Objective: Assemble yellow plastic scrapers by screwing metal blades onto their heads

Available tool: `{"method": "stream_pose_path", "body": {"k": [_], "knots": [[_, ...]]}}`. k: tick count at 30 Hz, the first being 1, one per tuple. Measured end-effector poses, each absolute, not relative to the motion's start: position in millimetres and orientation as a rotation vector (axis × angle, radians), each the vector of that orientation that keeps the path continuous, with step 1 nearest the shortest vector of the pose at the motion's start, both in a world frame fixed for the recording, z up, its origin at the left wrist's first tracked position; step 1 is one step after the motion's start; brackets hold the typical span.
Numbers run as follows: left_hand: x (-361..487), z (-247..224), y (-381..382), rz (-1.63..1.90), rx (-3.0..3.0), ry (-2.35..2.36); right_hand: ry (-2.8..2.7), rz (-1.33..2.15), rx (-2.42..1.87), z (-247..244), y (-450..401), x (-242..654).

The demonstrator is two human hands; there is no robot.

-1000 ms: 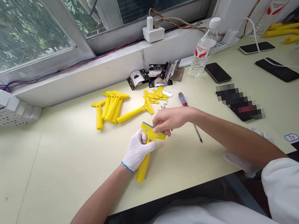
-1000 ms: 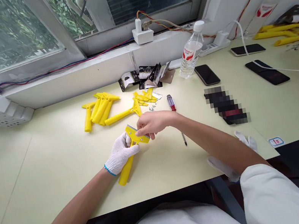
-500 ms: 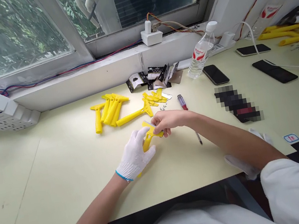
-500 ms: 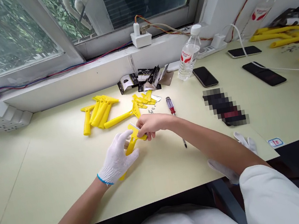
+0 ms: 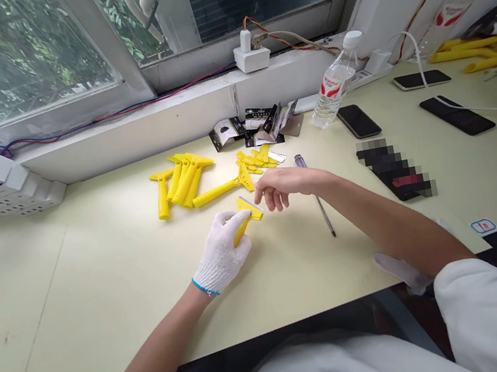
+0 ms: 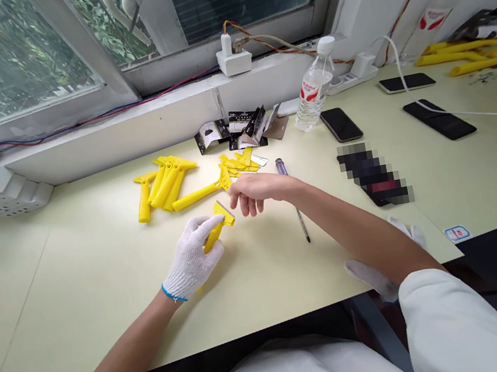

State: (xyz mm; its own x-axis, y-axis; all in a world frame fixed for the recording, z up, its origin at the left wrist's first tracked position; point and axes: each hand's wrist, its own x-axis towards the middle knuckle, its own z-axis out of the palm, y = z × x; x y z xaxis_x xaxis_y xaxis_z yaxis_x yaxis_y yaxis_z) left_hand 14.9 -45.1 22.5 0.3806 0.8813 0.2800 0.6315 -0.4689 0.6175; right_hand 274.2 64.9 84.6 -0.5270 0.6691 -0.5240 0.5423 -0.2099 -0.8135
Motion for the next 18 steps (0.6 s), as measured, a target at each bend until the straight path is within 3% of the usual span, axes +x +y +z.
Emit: {"method": "stream_pose_path", "body": {"k": [5, 8, 18], "knots": [[15.7, 29.8, -41.8, 0.903, 1.808, 1.302, -2.300, 1.072, -1.675, 87.6, 81.2, 298.3], [17.0, 33.1, -40.3, 0.889, 1.362, 1.197, -2.468, 0.783, -1.737, 78.5, 85.1, 301.2], [16.4, 16.2, -30.9, 0.887, 0.766, 0.886, -2.531, 0.736, -1.849, 60.6, 65.3, 268.7]]}}
